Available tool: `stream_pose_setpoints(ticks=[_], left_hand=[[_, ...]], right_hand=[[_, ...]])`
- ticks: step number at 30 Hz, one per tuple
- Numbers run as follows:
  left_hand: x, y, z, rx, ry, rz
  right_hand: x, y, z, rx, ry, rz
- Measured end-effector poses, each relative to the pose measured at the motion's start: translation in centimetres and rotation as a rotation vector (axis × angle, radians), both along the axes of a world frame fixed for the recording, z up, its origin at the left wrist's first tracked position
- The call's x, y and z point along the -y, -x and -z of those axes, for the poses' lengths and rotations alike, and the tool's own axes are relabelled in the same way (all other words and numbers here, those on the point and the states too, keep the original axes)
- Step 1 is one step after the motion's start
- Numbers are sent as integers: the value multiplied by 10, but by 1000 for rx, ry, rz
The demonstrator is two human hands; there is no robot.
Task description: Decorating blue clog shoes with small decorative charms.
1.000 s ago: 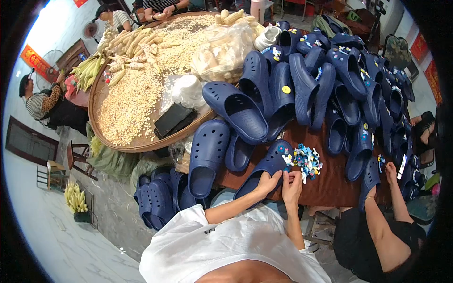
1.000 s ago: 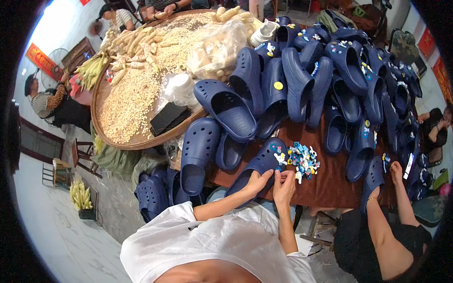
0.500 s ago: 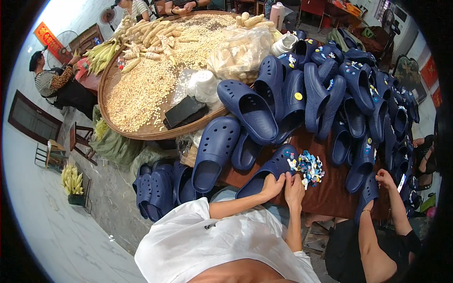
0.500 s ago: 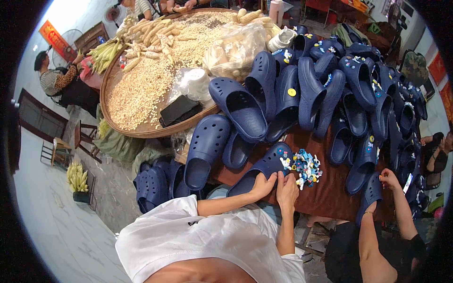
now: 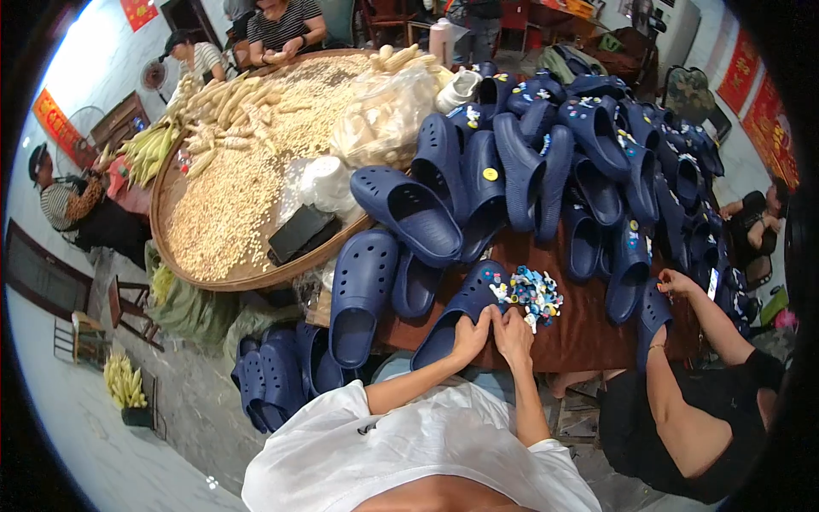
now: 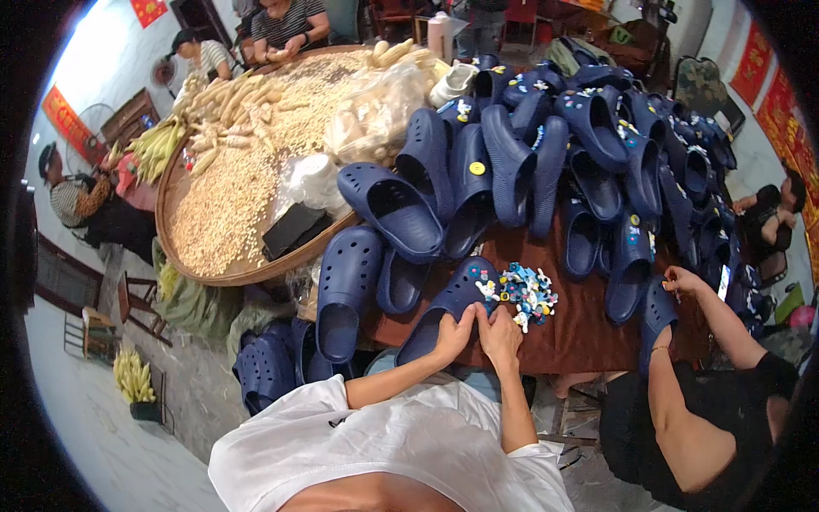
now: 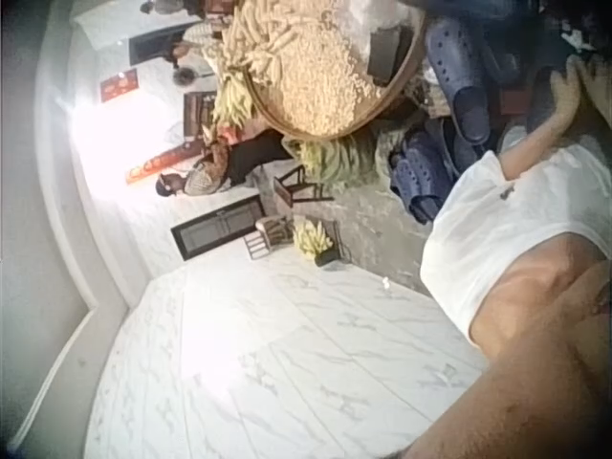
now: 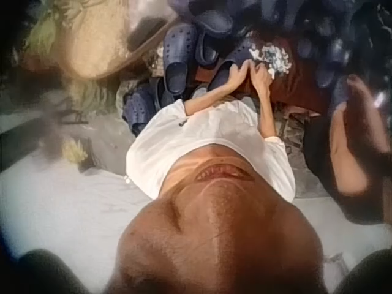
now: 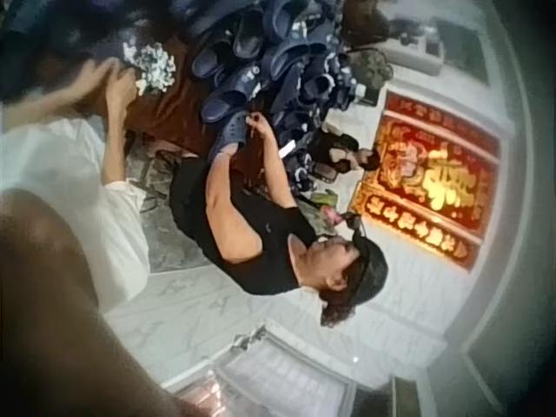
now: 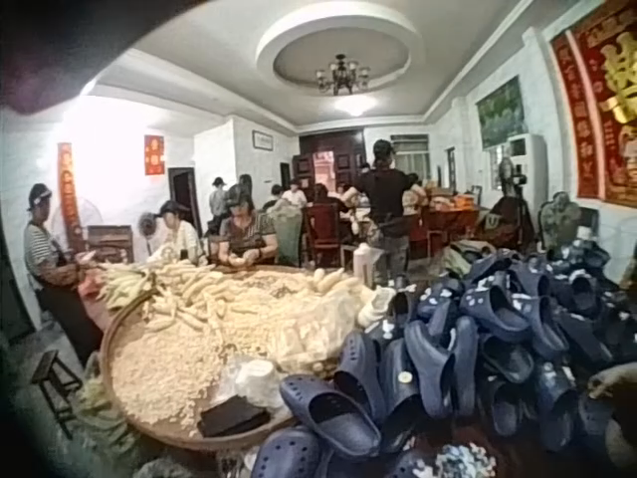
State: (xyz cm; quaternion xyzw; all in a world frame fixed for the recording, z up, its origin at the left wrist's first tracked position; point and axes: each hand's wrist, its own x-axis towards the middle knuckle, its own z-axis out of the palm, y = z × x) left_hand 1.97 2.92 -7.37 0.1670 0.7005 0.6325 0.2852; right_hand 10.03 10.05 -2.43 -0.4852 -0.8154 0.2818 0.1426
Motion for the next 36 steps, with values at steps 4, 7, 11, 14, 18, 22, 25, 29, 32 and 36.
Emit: stream_pose_setpoints(ticks=[4,7,11,14,18,22,25,29,32,36], left_hand=[[1,7,3,-4,26,2],[0,5,-7,-3,22,5],[1,3,-9,-8,5,3],[1,1,-9,-14,-55,26],[4,0,-16,23,42,42],[1,4,-16,64,26,-1],[1,6,-8,74,-35,24],[2,4,-20,136,-38,59],[0,4,-19,110,-69,38],[-3,4,-8,96,-97,8]], right_hand=[[-2,6,-6,50,38,18],[-2,5,2,7,-37,2],[-2,5,9,-9,-285,-78],[-4,4,15,-8,-370,-106],[-4,1,16,1,-361,-103],[-4,-5,18,-77,-320,-145],[0,-13,24,-140,-257,-161],[0,-19,27,-185,-154,-121],[-7,-20,24,-212,-185,-75],[-35,-21,24,-166,-315,7]])
